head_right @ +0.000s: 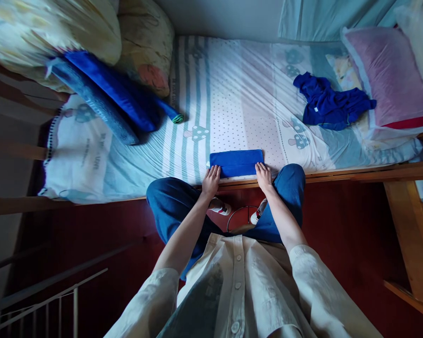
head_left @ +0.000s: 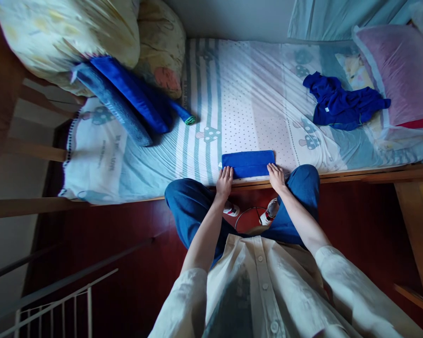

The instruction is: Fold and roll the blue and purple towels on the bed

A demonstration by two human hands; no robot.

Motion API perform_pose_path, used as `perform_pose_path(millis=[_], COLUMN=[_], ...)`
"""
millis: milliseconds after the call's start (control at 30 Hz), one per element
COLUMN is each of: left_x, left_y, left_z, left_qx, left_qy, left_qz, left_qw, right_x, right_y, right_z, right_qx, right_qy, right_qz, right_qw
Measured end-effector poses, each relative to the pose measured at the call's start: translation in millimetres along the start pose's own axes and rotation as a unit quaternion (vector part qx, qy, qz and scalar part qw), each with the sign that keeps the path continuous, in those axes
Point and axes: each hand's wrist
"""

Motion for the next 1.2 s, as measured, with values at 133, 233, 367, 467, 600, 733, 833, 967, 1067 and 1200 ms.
perform_pose_path(millis=[133,233,367,467,600,733,833,967,1067,1200], left_x=[7.7,10.6,8.9,5.2,1.4,0.8,1.5,4.5,8.5,11.6], left_y=[5.5,5.4,-0.1,-5.0,-9.7,-12.4,-13.4,-12.0,-8.4,-1.3], left_z=[-0.4,-0.4,-3.2,-9.1,-18.6,-25.2,-27.1,-27.2,-28.9,-34.7], left_qx=[0.015,0.018,0.031,0.052,0.082,0.104,0.11,0.095,0.072,0.023], left_qy=[0.019,0.025,0.031,0.039,0.061,0.056,0.032,-0.034,-0.088,-0.173], left_qz=[0.023,0.032,0.044,0.048,0.057,0.054,0.035,0.003,-0.042,-0.103], left_qw=[0.999,0.999,0.998,0.997,0.993,0.992,0.993,0.995,0.993,0.979], right_x=[-5.1,-6.3,-2.7,0.4,1.7,0.9,-0.6,-6.4,-14.5,-26.1], right_y=[6.1,5.9,-0.9,-7.4,-13.5,-15.7,-15.2,-11.9,-6.9,2.5], right_z=[-6.7,-14.1,-23.2,-28.7,-35.8,-41.7,-43.0,-39.7,-34.7,-25.8], right_qx=[0.016,0.031,0.054,0.08,0.111,0.138,0.138,0.112,0.079,0.036], right_qy=[-0.015,-0.021,-0.028,-0.033,-0.038,-0.042,-0.024,0.024,0.077,0.154], right_qz=[-0.01,-0.011,-0.002,0.005,0.013,0.034,0.062,0.093,0.099,0.113], right_qw=[1.0,0.999,0.998,0.996,0.993,0.989,0.988,0.989,0.989,0.981])
Point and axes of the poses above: each hand's wrist, its own y-axis towards the middle knuckle, its own z-axis out of the palm, x = y × z, and after that the axes turned 4 degrees about y, right-handed
